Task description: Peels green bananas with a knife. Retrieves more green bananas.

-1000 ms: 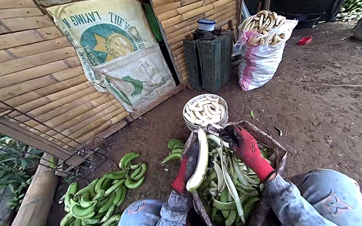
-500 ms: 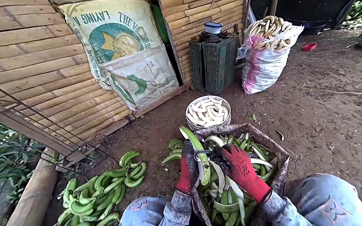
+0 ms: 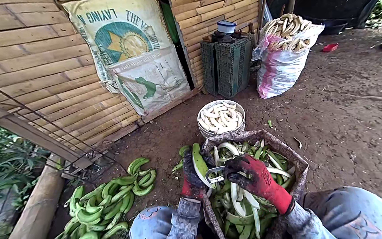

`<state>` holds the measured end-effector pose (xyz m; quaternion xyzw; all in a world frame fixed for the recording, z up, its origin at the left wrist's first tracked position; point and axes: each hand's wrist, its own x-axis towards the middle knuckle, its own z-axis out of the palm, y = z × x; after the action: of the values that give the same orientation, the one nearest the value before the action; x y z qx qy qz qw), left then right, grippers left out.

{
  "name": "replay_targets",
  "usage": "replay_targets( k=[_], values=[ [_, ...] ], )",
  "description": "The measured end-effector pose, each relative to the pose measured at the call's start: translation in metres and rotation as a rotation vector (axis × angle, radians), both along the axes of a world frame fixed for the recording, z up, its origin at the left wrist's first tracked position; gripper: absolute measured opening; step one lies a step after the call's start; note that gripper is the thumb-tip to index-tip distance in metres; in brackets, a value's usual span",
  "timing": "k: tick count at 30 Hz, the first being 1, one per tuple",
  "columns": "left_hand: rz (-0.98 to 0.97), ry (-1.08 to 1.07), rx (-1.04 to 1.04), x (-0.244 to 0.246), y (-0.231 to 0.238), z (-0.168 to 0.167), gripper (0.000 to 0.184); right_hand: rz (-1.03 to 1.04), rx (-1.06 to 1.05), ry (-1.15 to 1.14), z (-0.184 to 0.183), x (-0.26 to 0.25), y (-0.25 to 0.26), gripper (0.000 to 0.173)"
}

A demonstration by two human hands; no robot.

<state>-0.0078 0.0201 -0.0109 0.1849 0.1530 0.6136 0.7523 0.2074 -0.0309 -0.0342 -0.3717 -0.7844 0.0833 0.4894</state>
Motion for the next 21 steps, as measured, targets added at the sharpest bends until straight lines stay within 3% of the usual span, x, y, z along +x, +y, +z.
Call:
replay_targets(
  k=[2, 5, 14, 18, 21],
  values=[
    [-0.060, -0.172, -0.062, -0.001, 0.001, -0.006, 0.068, 0.030, 0.109, -0.103, -0.001, -0.005, -0.004, 0.032],
    [-0.097, -0.185, -0.043, 0.005, -0.001, -0.010, 0.066, -0.041, 0.129, -0.195, 0.004, -0.008, -0.004, 0.031],
    [0.320, 0.769, 0.118, 0.025, -0.018, 0.021, 0.042, -0.109, 0.030, -0.229, 0.000, -0.020, 0.005, 0.031],
    [0.160, 0.963, 0.213, 0.021, -0.021, 0.021, 0.042, -0.201, -0.164, -0.030, 0.001, -0.022, 0.014, 0.036],
    [0.090, 1.039, 0.288, 0.026, -0.032, 0.015, 0.038, -0.361, -0.515, 0.019, 0.011, -0.001, 0.034, 0.038]
  ],
)
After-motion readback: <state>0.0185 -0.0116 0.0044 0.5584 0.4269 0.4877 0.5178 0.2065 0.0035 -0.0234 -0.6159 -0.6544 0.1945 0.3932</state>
